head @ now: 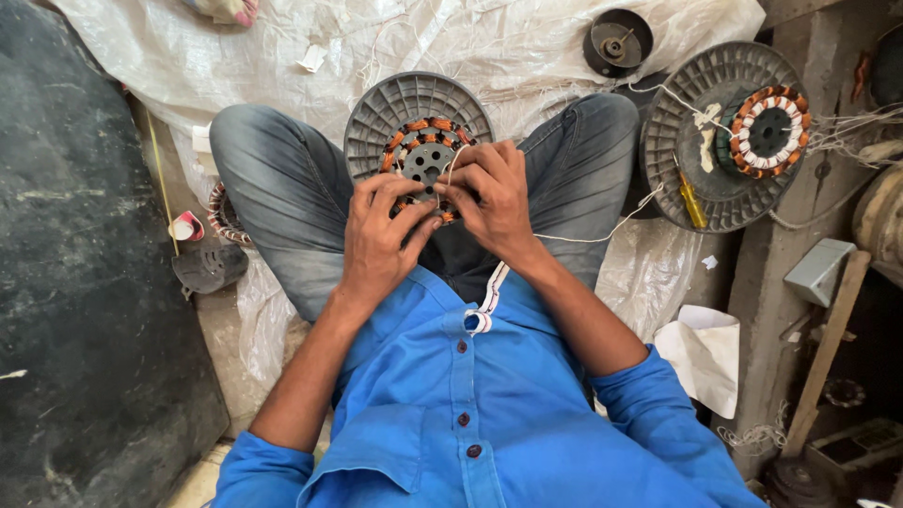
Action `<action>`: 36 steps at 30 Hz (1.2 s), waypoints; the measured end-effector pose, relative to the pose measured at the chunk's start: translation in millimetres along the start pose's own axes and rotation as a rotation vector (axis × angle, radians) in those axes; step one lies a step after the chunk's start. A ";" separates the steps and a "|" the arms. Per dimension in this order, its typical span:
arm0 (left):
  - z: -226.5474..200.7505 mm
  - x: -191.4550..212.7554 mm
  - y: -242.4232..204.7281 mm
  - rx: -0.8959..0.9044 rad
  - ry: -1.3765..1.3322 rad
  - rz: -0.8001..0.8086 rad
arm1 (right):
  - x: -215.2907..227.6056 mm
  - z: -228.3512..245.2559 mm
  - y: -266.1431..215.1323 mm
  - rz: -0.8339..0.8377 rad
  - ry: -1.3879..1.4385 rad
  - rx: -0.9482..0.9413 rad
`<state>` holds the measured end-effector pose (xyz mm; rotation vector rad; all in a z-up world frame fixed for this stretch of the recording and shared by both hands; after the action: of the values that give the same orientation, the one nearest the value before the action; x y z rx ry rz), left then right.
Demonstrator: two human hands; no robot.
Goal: The person sits cross-legged on the floor and winds white thread around the copper coils of a motor stator. They use both hands to wrap and secure the thread, occasionally using a yellow-handled tool to assist with the winding process.
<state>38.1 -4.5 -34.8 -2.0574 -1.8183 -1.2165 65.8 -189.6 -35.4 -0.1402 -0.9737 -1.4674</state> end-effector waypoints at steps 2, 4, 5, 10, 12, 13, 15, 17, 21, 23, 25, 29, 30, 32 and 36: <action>1.8 -2.9 -1.8 0.000 -0.001 0.000 | -0.9 0.2 -0.2 0.007 -0.018 0.000; 3.2 -5.1 -3.4 0.001 -0.002 -0.002 | -1.5 0.4 0.4 0.003 -0.017 -0.005; 3.7 -6.0 -3.8 0.002 -0.003 -0.004 | -1.9 0.1 1.3 0.000 -0.017 -0.007; 2.2 -5.9 -5.3 -0.024 0.043 -0.009 | -1.2 0.6 3.8 0.044 -0.030 -0.025; 1.0 -4.8 -3.2 -0.030 0.066 0.017 | 1.4 1.2 4.5 0.050 -0.015 -0.029; 0.0 -4.3 -2.1 -0.041 0.071 0.026 | 3.7 1.5 3.9 0.047 0.004 -0.034; -1.7 -0.8 -1.7 -0.057 0.090 0.043 | 7.3 2.2 -0.2 0.005 0.040 -0.083; -2.7 1.1 0.1 -0.045 0.072 0.049 | 15.8 1.4 -10.5 -0.077 0.061 -0.170; -2.3 1.2 2.5 -0.035 0.050 0.037 | 27.0 -7.0 -41.0 0.044 0.174 -0.494; -2.0 -0.5 1.3 -0.034 0.044 0.022 | 32.1 -8.9 -59.9 0.279 0.311 -0.707; -1.5 -1.6 -0.6 -0.030 0.041 0.020 | 49.1 -1.7 -73.4 0.368 0.276 -0.571; 0.8 -0.5 -1.1 -0.025 0.032 0.023 | 107.8 9.7 -75.5 0.994 1.094 0.060; 1.0 -1.2 -0.4 -0.029 0.021 0.026 | 116.6 7.3 -74.4 1.083 1.043 0.006; -0.2 -1.3 -0.1 -0.037 0.038 0.023 | 128.0 1.0 -70.1 1.255 0.936 -0.103; -1.2 -1.4 -1.1 -0.023 0.037 0.038 | 107.4 -9.3 -53.7 0.616 -0.243 -0.074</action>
<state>36.6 -6.0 -35.4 -2.0577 -1.7497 -1.2624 3.5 -286.4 0.0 -0.6281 -0.9571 -0.9272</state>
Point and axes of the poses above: each hand's wrist, its own y-axis towards the middle knuckle, its own x-axis out of the back of the hand, z = x × y, the point moved 2 cm from there along y, towards the middle knuckle, and after that the axes turned 4 degrees about -z, right-handed, at the moved point
